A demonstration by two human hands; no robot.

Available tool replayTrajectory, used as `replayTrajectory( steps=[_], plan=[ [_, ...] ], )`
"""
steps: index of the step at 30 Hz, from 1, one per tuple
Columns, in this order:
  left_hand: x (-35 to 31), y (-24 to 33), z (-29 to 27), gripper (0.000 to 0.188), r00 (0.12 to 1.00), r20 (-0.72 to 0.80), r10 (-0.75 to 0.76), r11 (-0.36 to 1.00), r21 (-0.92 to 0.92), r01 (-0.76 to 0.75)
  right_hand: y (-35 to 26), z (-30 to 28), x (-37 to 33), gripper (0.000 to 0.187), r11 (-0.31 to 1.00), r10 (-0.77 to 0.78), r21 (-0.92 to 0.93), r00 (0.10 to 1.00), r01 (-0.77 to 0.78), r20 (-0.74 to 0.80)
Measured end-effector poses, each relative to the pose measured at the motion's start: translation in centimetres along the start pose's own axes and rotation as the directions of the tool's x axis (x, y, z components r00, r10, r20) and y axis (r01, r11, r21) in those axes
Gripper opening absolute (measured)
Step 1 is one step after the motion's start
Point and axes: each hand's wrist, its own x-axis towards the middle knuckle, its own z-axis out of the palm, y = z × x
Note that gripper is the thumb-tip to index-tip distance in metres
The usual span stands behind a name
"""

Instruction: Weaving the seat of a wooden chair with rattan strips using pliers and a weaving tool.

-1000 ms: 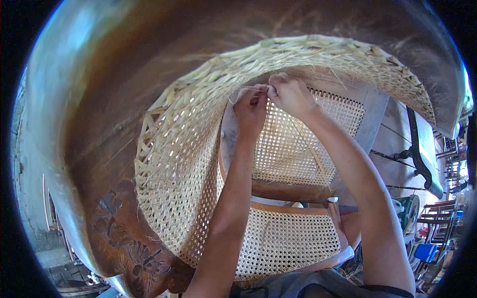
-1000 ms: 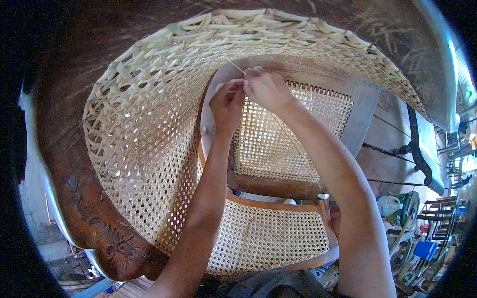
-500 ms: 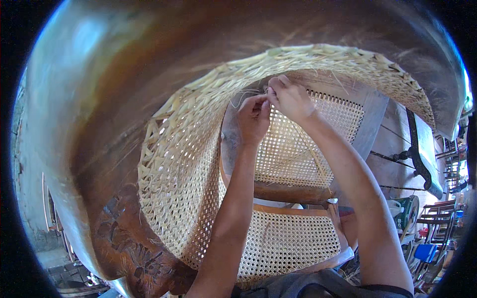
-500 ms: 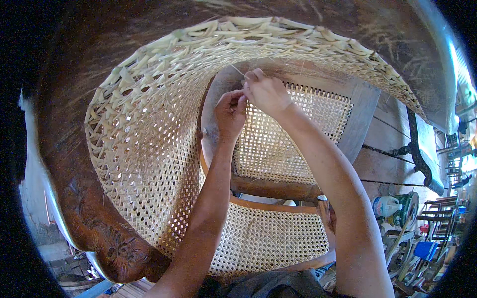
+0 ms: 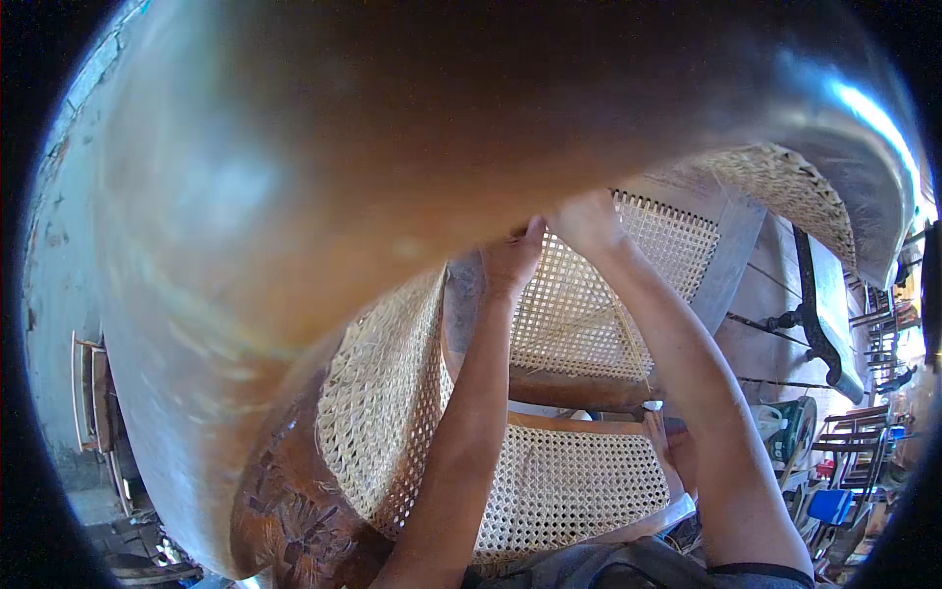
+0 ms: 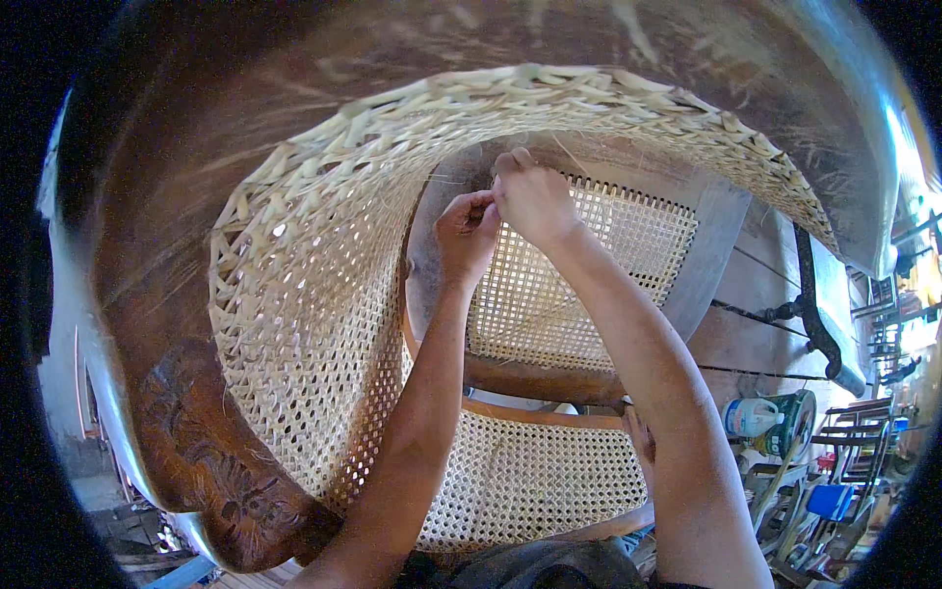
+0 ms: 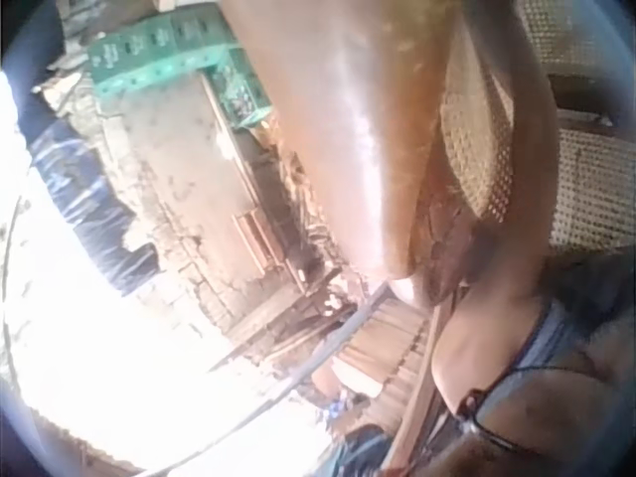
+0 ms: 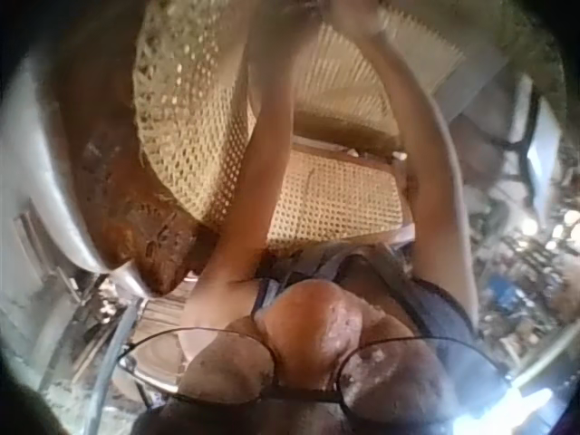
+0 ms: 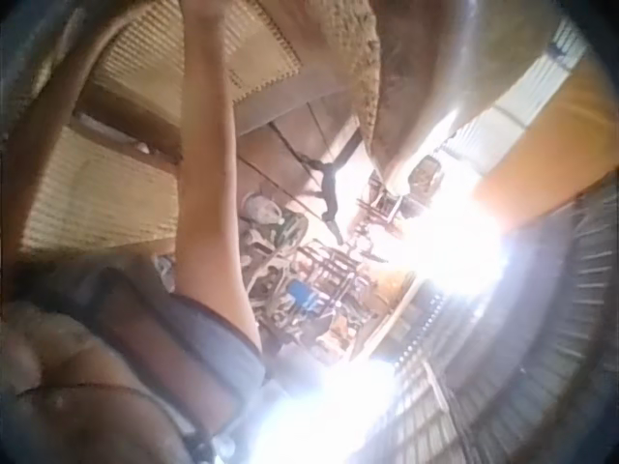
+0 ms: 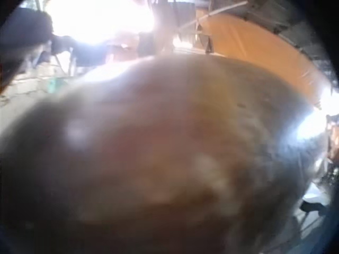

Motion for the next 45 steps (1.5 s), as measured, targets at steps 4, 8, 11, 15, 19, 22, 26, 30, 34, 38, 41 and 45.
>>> replayTrajectory(
  steps=[4, 8, 11, 15, 19, 22, 26, 30, 34, 38, 41, 45],
  plan=[
    [0.5, -2.6, -0.2, 0.011, 0.954, -0.063, 0.294, 0.939, 0.208, -0.275, 0.2, -0.8, 1.6, 0.017, 0.997, -0.078, 0.023, 0.997, 0.077, 0.022],
    [0.8, -3.4, 0.2, 0.011, 0.925, -0.117, 0.361, 0.923, 0.189, -0.336, 0.1, -0.2, 2.6, 0.016, 0.999, 0.002, 0.052, 0.996, -0.007, 0.084],
    [0.5, -2.5, 1.1, 0.011, 0.947, -0.106, 0.305, 0.950, 0.107, -0.294, 1.8, 0.7, 2.7, 0.017, 0.995, -0.006, 0.095, 0.998, -0.001, 0.068],
    [-0.1, 0.1, 0.0, 0.010, 0.985, -0.060, 0.162, 0.987, 0.017, -0.161, -2.0, -3.0, 2.4, 0.020, 0.986, 0.165, -0.014, 0.967, -0.165, 0.197],
    [0.2, 0.4, -0.2, 0.009, 0.988, -0.069, 0.137, 0.985, -0.092, -0.143, -1.5, -2.4, 2.5, 0.022, 0.981, 0.167, 0.066, 0.968, -0.181, 0.187],
    [0.6, -0.2, -0.8, 0.009, 0.994, -0.097, -0.048, 0.999, 0.009, 0.049, -2.4, -2.3, 3.2, 0.022, 0.989, 0.132, 0.036, 0.966, -0.143, 0.224],
    [0.2, 1.0, -0.1, 0.009, 0.989, -0.075, 0.124, 0.992, 0.044, -0.121, 0.7, -5.6, 6.5, 0.022, 0.761, 0.130, 0.370, 0.684, -0.533, 0.718],
    [0.2, 1.5, -0.9, 0.011, 0.975, -0.058, 0.216, 0.976, 0.010, -0.216, -1.7, -3.5, 3.1, 0.023, 0.981, 0.146, 0.069, 0.931, -0.179, 0.333],
    [0.2, 1.5, -1.7, 0.011, 0.986, -0.088, 0.141, 0.989, -0.022, -0.144, -2.3, -2.3, 2.7, 0.024, 0.968, 0.173, 0.143, 0.959, -0.207, 0.224],
    [0.7, 5.4, -0.1, 0.010, 0.957, 0.030, -0.290, 0.954, -0.070, 0.291, 0.1, -1.7, 2.1, 0.026, 0.971, 0.163, 0.169, 0.985, -0.172, 0.062],
    [0.0, 2.8, -1.4, 0.010, 0.992, -0.046, -0.122, 0.993, -0.013, 0.121, -0.7, -4.3, 6.7, 0.025, 0.776, 0.239, 0.250, 0.637, -0.579, 0.733],
    [-0.2, 1.9, -1.1, 0.011, 0.996, -0.019, 0.089, 0.988, 0.130, -0.086, -0.7, 0.2, 3.2, 0.023, 0.967, 0.253, -0.017, 0.957, -0.253, 0.139]
  ],
)
